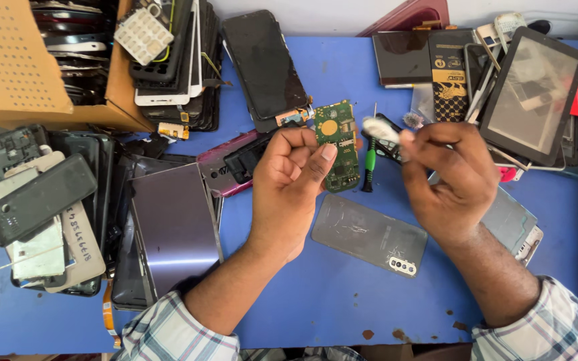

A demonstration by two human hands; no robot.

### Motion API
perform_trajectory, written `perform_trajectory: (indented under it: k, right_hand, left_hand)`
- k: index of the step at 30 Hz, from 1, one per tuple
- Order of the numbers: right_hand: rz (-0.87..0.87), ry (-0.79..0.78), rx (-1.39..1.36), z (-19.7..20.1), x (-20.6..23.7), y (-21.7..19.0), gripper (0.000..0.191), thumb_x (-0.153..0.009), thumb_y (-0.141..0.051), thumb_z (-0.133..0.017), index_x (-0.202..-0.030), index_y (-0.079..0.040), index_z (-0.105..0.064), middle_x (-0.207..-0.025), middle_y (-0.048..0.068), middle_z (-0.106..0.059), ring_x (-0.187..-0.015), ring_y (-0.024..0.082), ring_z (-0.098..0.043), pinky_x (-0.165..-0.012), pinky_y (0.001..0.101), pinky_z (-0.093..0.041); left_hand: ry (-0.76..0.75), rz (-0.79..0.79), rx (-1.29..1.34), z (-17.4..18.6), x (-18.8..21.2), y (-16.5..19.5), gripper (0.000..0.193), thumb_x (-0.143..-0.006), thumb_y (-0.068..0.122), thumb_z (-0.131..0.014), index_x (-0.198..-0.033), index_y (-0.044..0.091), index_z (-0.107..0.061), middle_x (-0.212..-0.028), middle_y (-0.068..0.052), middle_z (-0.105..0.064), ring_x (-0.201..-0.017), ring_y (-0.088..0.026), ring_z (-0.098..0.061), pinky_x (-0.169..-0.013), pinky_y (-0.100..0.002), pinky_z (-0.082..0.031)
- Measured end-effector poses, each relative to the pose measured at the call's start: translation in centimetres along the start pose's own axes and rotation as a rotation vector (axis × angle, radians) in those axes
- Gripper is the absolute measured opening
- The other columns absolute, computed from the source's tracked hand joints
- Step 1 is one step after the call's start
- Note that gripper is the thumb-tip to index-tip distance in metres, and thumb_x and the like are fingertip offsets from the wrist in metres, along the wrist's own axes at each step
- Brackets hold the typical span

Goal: The person uses a screwdriver to unscrew and pry open the back housing of a mobile phone, separating the cover from the main board. They then hold the exposed green circuit board and brush debris off its surface with a small brush.

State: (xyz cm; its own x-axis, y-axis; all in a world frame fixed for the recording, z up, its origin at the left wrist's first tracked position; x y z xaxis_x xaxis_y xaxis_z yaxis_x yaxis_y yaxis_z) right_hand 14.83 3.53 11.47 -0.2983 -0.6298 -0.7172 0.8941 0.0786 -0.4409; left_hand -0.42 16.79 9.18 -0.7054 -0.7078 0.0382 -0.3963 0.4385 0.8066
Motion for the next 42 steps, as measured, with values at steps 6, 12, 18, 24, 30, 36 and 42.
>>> perform_trajectory:
  k: [6, 12, 18, 24, 30, 36, 42]
  right_hand:
    - [0.038, -0.089, -0.022, -0.7, -0.5, 0.1, 0.019, -0.096, 0.009, -0.083, -0.103, -0.005, -0.071, -0.103, 0.007, -0.067, -0.087, 0.018, -0.065, -0.075, 0.0298, -0.053]
    - [0.046, -0.111, -0.004, -0.1, -0.6, -1.3, 0.021, -0.091, 0.010, -0.081, -0.106, -0.003, -0.074, -0.104, 0.008, -0.064, -0.085, 0.017, -0.065, -0.069, 0.0285, -0.052]
    - [0.066, -0.059, 0.034, 0.5, -1.3, -1.5, 0.020, -0.094, 0.013, -0.081, -0.101, -0.002, -0.069, -0.104, 0.009, -0.062, -0.087, 0.019, -0.065, -0.067, 0.0292, -0.053]
    - [0.131, -0.093, 0.042, 0.5, -0.4, -1.9, 0.019, -0.092, 0.012, -0.083, -0.103, -0.002, -0.074, -0.103, 0.009, -0.064, -0.081, 0.017, -0.062, -0.063, 0.0299, -0.049]
    - [0.096, -0.074, 0.018, 0.5, -0.6, -1.2, 0.021, -0.099, 0.013, -0.082, -0.100, -0.002, -0.067, -0.106, 0.010, -0.062, -0.085, 0.017, -0.063, -0.068, 0.0288, -0.051]
    - [0.172, -0.098, 0.025, 0.7, -0.4, -1.7, 0.021, -0.082, 0.016, -0.081, -0.095, 0.002, -0.072, -0.092, 0.014, -0.063, -0.074, 0.020, -0.060, -0.060, 0.0331, -0.047]
    - [0.164, -0.114, 0.015, 1.3, -0.4, -1.1, 0.021, -0.102, 0.016, -0.079, -0.110, -0.001, -0.069, -0.108, 0.011, -0.062, -0.087, 0.015, -0.064, -0.071, 0.0276, -0.051]
  left_hand:
    - [-0.101, -0.036, -0.035, -0.4, 0.0, -0.2, 0.016, -0.106, 0.007, -0.063, -0.115, 0.003, -0.050, -0.113, -0.009, -0.071, -0.091, -0.004, -0.055, -0.079, -0.021, -0.045]
    - [-0.214, -0.059, -0.018, -0.5, 0.2, -0.2, 0.019, -0.105, 0.004, -0.065, -0.115, 0.003, -0.048, -0.123, -0.013, -0.071, -0.112, -0.012, -0.065, -0.095, -0.024, -0.052]
    - [-0.202, -0.117, 0.000, -0.5, 0.7, 0.0, 0.022, -0.104, 0.000, -0.069, -0.117, 0.001, -0.050, -0.125, -0.019, -0.069, -0.118, -0.022, -0.071, -0.100, -0.030, -0.058]
    - [-0.201, -0.080, 0.042, -0.3, 0.6, -0.2, 0.020, -0.105, -0.002, -0.070, -0.114, -0.001, -0.053, -0.133, -0.022, -0.067, -0.114, -0.020, -0.067, -0.101, -0.031, -0.056]
    - [-0.228, -0.069, 0.051, -0.4, 1.0, -0.1, 0.021, -0.105, -0.002, -0.070, -0.118, 0.001, -0.053, -0.122, -0.021, -0.071, -0.114, -0.025, -0.072, -0.101, -0.031, -0.057]
    - [-0.233, -0.058, 0.055, -0.5, 1.0, -0.5, 0.020, -0.107, -0.002, -0.072, -0.115, -0.002, -0.053, -0.116, -0.019, -0.071, -0.113, -0.024, -0.071, -0.105, -0.032, -0.057]
    - [-0.215, -0.120, -0.022, 0.3, 1.6, -0.1, 0.021, -0.109, 0.000, -0.072, -0.115, -0.002, -0.053, -0.109, -0.016, -0.071, -0.110, -0.027, -0.076, -0.098, -0.031, -0.058]
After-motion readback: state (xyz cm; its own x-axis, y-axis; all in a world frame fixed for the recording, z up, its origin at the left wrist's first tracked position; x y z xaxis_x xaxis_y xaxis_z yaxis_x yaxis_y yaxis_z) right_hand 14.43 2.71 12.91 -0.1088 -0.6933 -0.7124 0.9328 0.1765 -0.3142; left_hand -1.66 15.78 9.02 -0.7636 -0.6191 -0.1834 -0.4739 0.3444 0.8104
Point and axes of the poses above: each hand's wrist, its own x-axis away from the middle knuckle, its own z-axis out of the back of the hand, y = z × x, the point moved 3 cm from there along -x, towards the middle knuckle
